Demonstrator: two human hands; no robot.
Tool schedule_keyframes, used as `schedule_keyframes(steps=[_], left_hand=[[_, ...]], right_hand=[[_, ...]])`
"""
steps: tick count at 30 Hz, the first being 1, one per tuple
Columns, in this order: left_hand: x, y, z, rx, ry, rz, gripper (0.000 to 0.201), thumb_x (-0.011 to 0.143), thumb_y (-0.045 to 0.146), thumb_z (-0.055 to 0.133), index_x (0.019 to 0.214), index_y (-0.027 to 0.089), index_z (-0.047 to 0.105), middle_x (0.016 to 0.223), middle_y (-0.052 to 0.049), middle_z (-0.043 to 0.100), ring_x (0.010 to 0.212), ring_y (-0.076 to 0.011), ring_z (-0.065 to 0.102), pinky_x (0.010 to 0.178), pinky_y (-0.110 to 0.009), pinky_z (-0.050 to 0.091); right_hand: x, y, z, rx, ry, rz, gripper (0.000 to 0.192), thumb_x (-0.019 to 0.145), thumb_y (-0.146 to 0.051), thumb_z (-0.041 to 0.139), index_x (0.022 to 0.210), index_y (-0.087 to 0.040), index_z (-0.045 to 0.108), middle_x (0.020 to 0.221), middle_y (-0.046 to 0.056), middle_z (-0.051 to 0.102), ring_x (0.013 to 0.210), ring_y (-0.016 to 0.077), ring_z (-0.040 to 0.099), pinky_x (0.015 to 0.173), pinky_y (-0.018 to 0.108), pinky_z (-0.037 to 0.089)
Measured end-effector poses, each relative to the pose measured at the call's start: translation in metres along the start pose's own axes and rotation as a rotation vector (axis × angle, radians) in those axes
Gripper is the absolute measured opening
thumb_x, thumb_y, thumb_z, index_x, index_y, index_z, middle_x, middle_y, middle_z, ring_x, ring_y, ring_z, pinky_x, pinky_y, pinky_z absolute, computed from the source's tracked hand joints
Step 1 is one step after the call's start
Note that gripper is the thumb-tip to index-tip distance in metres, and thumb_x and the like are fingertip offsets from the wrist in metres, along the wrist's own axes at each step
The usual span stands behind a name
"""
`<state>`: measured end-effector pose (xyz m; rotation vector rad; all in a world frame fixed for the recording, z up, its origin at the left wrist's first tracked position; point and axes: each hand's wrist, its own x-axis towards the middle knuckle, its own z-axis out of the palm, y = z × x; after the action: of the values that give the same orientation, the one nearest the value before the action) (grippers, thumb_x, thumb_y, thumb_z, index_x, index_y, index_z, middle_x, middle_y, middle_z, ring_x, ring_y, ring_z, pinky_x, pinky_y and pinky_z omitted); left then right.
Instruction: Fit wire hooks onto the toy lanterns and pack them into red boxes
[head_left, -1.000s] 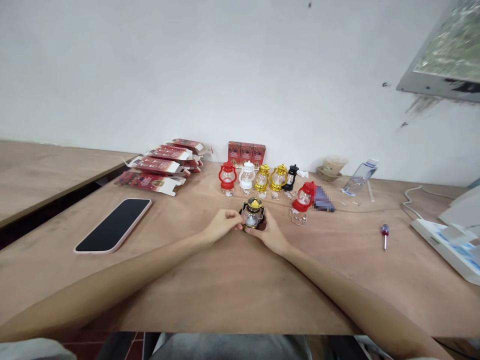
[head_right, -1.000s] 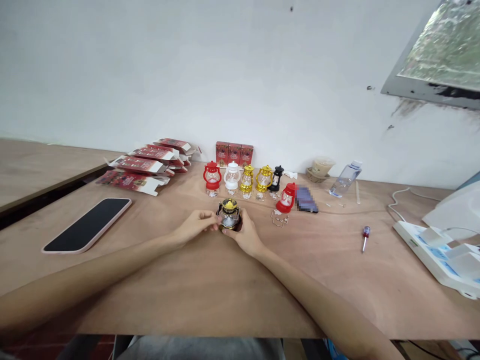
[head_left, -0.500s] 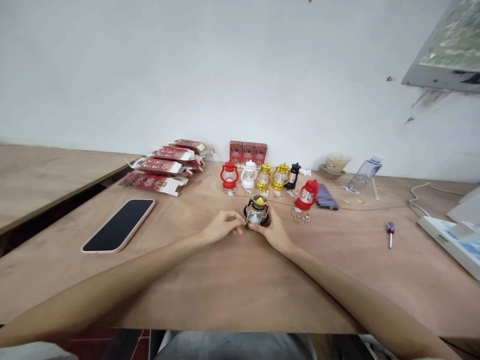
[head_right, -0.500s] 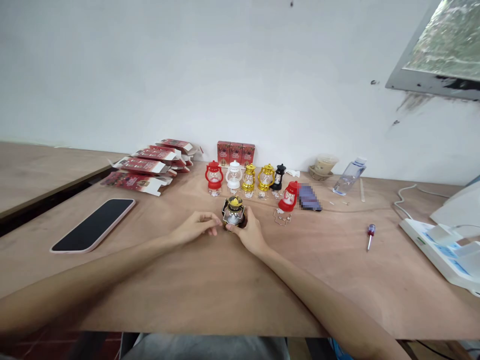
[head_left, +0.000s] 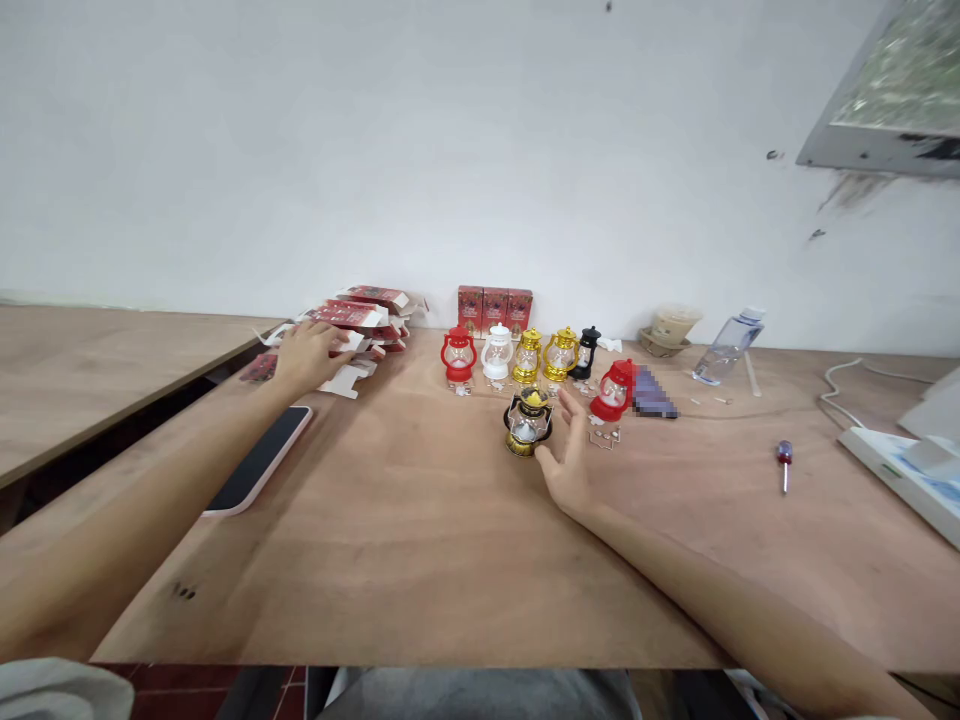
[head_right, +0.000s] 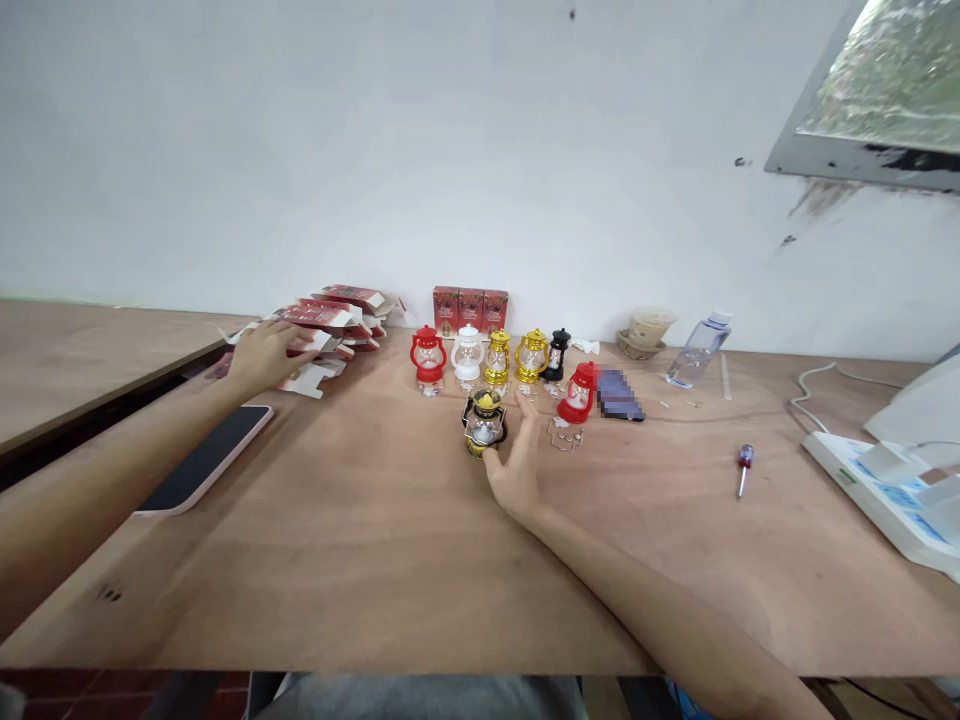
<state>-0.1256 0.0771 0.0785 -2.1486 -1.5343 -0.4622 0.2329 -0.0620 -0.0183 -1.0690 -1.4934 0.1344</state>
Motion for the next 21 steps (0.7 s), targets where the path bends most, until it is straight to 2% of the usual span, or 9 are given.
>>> schedule_keyframes(steps=[2,5,8,11,15,18,19,21], left_hand=[[-0.003,-0.008,0.007,0.018,-0.010,0.024,0.048,0.086,0.043,0.050,0.115,0.004,0.050,0.119,-0.018,0.055,0.113,-0.0323,0.045,0.091,-0.048,0.033],[-0.002,-0.016,0.018,0.047,-0.025,0.062,0.054,0.082,0.043,0.057,0.120,0.005,0.045,0.125,-0.018,0.053,0.112,-0.0297,0.045,0.095,-0.049,0.029],[0.004,-0.023,0.025,0.072,-0.019,0.092,0.047,0.084,0.036,0.055,0.118,0.005,0.047,0.122,-0.016,0.056,0.107,-0.0261,0.047,0.094,-0.046,0.028],[0.008,-0.026,0.024,0.097,-0.005,0.141,0.033,0.084,0.026,0.052,0.111,0.006,0.052,0.115,-0.014,0.060,0.101,-0.0238,0.051,0.092,-0.043,0.028],[0.004,-0.023,0.009,0.133,0.038,0.197,0.024,0.086,0.019,0.045,0.103,0.009,0.059,0.103,-0.011,0.066,0.094,-0.0207,0.054,0.090,-0.039,0.029],[-0.009,-0.011,-0.007,0.160,0.106,0.207,0.027,0.089,0.021,0.042,0.108,0.012,0.059,0.103,-0.011,0.067,0.095,-0.0211,0.057,0.090,-0.039,0.030],[-0.017,-0.004,-0.013,0.162,0.142,0.220,0.027,0.089,0.023,0.042,0.109,0.014,0.058,0.105,-0.010,0.068,0.096,-0.0211,0.058,0.090,-0.039,0.030],[-0.035,0.014,-0.023,0.129,0.310,0.291,0.024,0.090,0.026,0.046,0.106,0.018,0.060,0.104,-0.007,0.069,0.094,-0.0199,0.062,0.087,-0.037,0.033]], right_hand=[[-0.001,-0.008,-0.003,-0.075,0.032,-0.166,0.070,0.068,-0.012,0.049,0.135,-0.017,0.027,0.136,0.014,0.035,0.130,0.0297,0.032,0.108,0.055,0.027],[-0.006,-0.018,-0.004,-0.141,0.024,-0.391,0.072,0.067,-0.013,0.051,0.136,-0.018,0.028,0.135,0.015,0.035,0.127,0.0316,0.035,0.103,0.056,0.033],[-0.011,-0.021,-0.003,-0.178,-0.008,-0.613,0.072,0.066,-0.011,0.052,0.134,-0.019,0.030,0.128,0.013,0.040,0.122,0.0295,0.041,0.098,0.053,0.041],[-0.014,-0.020,-0.001,-0.197,-0.001,-0.777,0.069,0.065,-0.009,0.051,0.131,-0.019,0.034,0.120,0.011,0.045,0.118,0.0258,0.045,0.096,0.049,0.044],[-0.014,-0.017,0.001,-0.213,0.005,-0.831,0.063,0.065,-0.009,0.049,0.126,-0.020,0.038,0.117,0.009,0.047,0.116,0.0234,0.046,0.093,0.046,0.045],[-0.014,-0.017,0.002,-0.205,0.001,-0.836,0.062,0.066,-0.008,0.050,0.125,-0.020,0.039,0.116,0.009,0.049,0.115,0.0233,0.047,0.093,0.045,0.046],[-0.014,-0.017,0.002,-0.195,-0.009,-0.835,0.062,0.066,-0.008,0.050,0.126,-0.020,0.039,0.115,0.009,0.050,0.115,0.0232,0.047,0.093,0.045,0.046],[-0.012,-0.018,0.001,-0.151,-0.054,-0.823,0.064,0.068,-0.007,0.051,0.129,-0.019,0.036,0.116,0.010,0.050,0.114,0.0231,0.048,0.092,0.044,0.046]])
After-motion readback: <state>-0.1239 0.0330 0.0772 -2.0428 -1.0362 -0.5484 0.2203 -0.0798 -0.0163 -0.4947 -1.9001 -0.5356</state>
